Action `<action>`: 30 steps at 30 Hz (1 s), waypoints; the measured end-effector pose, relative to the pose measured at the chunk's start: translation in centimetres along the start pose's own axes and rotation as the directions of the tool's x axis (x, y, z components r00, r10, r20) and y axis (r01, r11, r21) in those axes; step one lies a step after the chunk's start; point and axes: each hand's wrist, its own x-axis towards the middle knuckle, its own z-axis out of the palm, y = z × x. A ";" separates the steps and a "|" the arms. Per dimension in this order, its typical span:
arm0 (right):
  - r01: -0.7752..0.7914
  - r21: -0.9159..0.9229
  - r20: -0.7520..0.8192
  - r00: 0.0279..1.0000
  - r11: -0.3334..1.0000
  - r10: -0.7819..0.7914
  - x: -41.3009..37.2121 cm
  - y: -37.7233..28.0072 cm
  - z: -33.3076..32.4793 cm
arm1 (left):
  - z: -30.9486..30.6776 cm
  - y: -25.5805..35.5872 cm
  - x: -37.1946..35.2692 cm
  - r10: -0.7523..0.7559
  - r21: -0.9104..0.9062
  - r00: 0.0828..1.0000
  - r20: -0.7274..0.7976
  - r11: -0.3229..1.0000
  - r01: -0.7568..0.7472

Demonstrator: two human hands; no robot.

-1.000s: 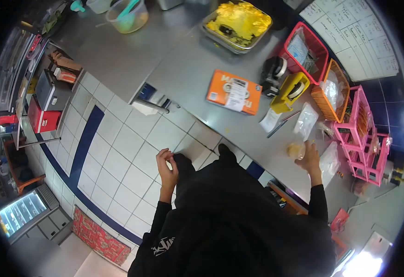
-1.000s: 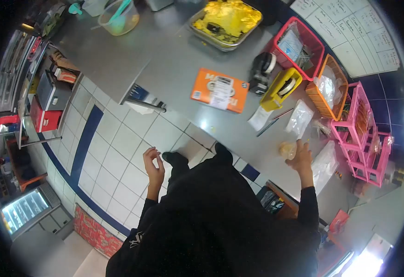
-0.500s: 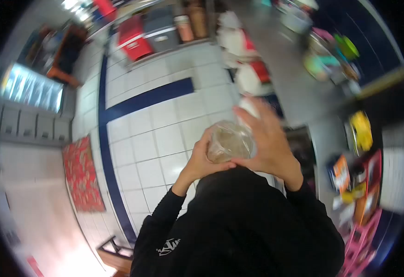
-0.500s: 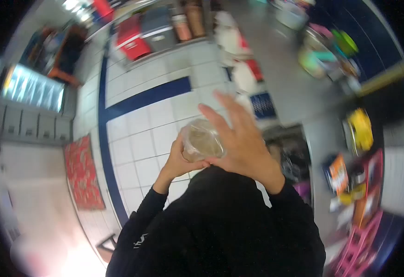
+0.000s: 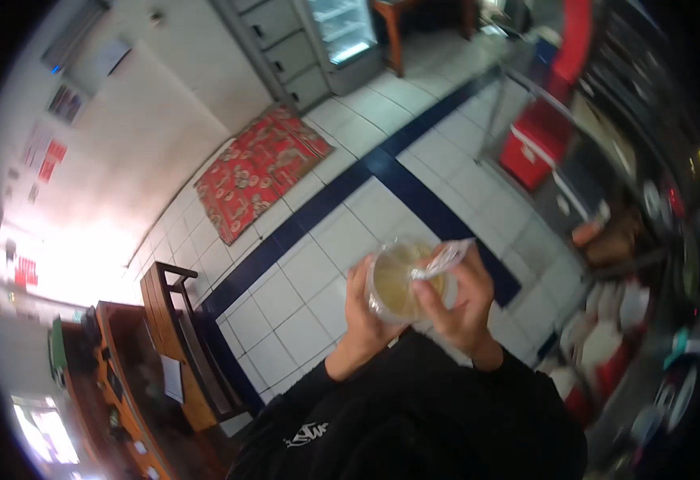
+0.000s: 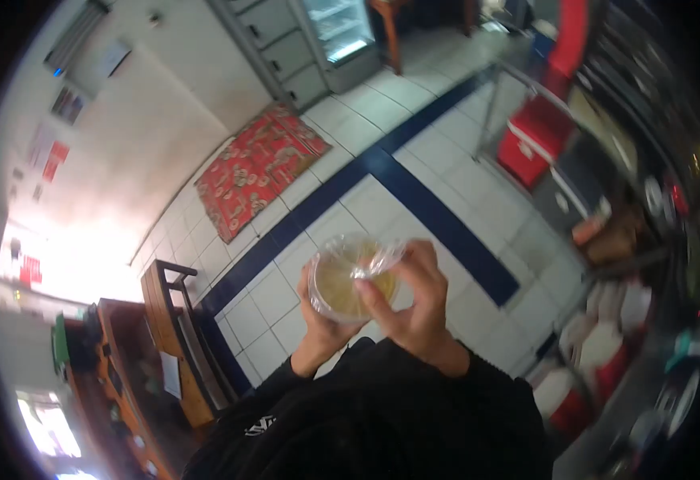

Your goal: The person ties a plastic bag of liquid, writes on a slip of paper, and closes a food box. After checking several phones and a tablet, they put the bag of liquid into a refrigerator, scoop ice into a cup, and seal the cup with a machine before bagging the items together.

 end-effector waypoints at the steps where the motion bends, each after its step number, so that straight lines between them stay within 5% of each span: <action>1: 0.060 -0.011 0.079 0.995 0.998 -0.059 3.3 1.1 1.2 | -0.5 -1.5 2.0 -0.044 0.043 0.998 0.036 0.998 0.043; 4: 0.224 0.030 0.263 0.938 0.974 -0.224 11.6 6.2 5.0 | -0.3 -7.4 5.7 -0.155 0.051 0.988 -0.026 0.986 0.156; 6: 0.196 0.083 0.366 0.906 0.977 -0.213 16.5 10.0 7.5 | -0.7 -10.8 9.4 -0.172 0.037 0.985 0.023 0.985 0.171; 10: -0.167 0.294 0.515 0.857 0.941 -0.008 23.8 19.0 10.1 | 3.3 -19.5 14.9 -0.198 -0.101 0.980 -0.004 0.975 0.197; 11: -0.157 0.325 0.538 0.842 0.933 -0.046 26.5 21.0 10.2 | 4.7 -21.4 17.4 -0.237 -0.209 0.971 -0.031 0.951 0.226; 14: -0.409 0.394 0.574 0.809 0.823 0.127 34.3 25.6 8.9 | 8.9 -27.5 25.7 -0.160 -0.360 0.986 -0.044 0.923 0.133; 15: -0.395 0.366 0.603 0.790 0.843 0.108 37.2 27.2 7.5 | 10.8 -28.5 29.2 -0.184 -0.592 0.980 -0.074 0.799 0.106; 18: -0.365 0.347 0.646 0.761 0.864 0.062 45.0 31.6 3.4 | 13.4 -32.2 40.7 0.129 -0.261 0.968 0.214 0.963 -0.070; 19: -0.522 0.411 0.656 0.739 0.748 0.155 47.0 32.6 2.5 | 14.7 -33.1 44.3 0.233 -0.244 0.933 0.275 0.955 -0.167; 21: -0.498 0.423 0.650 0.749 0.757 0.130 50.8 36.4 1.2 | 18.3 -35.3 50.7 0.434 -0.234 0.819 0.377 0.899 -0.369; 23: -0.489 0.390 0.722 0.688 0.780 0.070 55.5 40.5 0.2 | 21.8 -39.0 55.2 0.450 -0.276 0.755 0.477 0.892 -0.357; 27: -0.612 0.511 0.665 0.726 0.604 0.174 62.4 51.9 1.9 | 28.9 -47.2 64.5 0.514 -0.351 0.619 0.594 0.858 -0.375; 30: -0.720 0.625 0.729 0.677 0.302 0.105 70.9 57.4 2.0 | 32.7 -53.7 70.0 0.465 -0.375 0.600 0.651 0.884 -0.278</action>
